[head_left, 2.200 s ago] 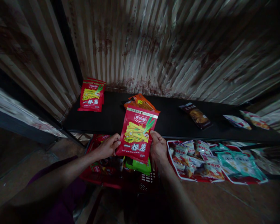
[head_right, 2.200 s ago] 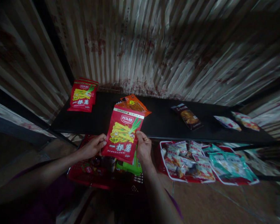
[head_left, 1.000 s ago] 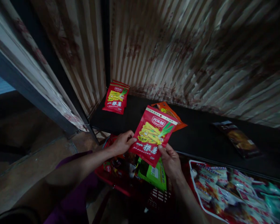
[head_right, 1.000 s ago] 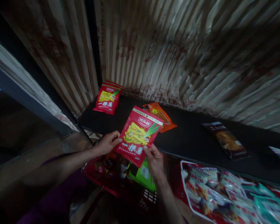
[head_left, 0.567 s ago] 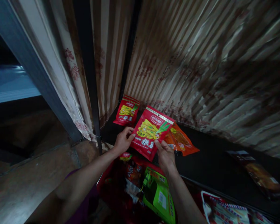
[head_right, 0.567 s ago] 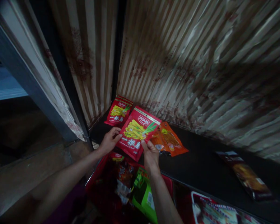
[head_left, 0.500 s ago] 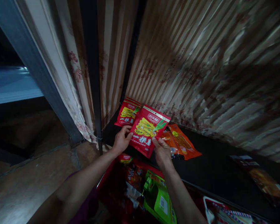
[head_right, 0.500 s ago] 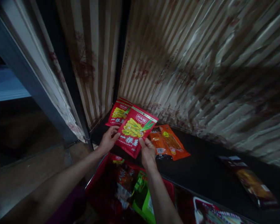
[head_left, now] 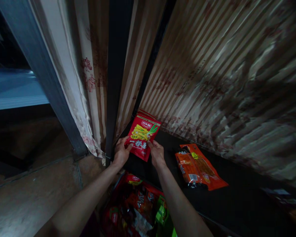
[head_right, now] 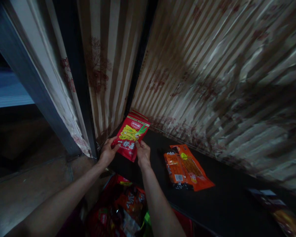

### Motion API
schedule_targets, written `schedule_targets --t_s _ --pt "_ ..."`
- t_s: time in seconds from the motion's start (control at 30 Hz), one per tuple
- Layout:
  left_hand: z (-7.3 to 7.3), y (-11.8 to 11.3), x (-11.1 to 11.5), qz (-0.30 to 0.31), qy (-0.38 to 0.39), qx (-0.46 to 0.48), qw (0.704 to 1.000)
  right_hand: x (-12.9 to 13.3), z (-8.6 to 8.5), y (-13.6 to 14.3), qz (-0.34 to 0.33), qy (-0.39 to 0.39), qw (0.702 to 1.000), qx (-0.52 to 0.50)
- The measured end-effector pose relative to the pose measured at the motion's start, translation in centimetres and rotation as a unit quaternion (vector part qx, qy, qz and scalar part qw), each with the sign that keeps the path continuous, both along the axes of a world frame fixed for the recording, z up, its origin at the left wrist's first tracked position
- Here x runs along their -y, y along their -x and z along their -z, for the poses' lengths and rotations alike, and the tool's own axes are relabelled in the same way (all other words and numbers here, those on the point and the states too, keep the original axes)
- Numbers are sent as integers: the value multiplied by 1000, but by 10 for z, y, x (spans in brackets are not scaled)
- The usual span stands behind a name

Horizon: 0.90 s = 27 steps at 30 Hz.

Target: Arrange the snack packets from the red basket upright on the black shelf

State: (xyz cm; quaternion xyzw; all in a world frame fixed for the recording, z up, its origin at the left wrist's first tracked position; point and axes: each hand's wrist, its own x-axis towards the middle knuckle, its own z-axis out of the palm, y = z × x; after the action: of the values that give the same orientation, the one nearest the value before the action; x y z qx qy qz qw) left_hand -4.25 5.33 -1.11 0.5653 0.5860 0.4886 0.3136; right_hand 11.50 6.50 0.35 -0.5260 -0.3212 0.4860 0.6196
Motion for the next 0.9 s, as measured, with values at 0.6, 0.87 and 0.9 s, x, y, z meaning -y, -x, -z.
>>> schedule_targets --t_s 0.6,0.87,0.9 --pt "29 -8 -13 2 -74 -129 989 -23 20 -10 88 74 873 473" --pt "24 -4 -15 73 -43 -115 990 -42 30 -24 130 39 931 339" --pt "24 -3 -16 79 -37 -111 990 -46 31 -25 126 32 939 319"
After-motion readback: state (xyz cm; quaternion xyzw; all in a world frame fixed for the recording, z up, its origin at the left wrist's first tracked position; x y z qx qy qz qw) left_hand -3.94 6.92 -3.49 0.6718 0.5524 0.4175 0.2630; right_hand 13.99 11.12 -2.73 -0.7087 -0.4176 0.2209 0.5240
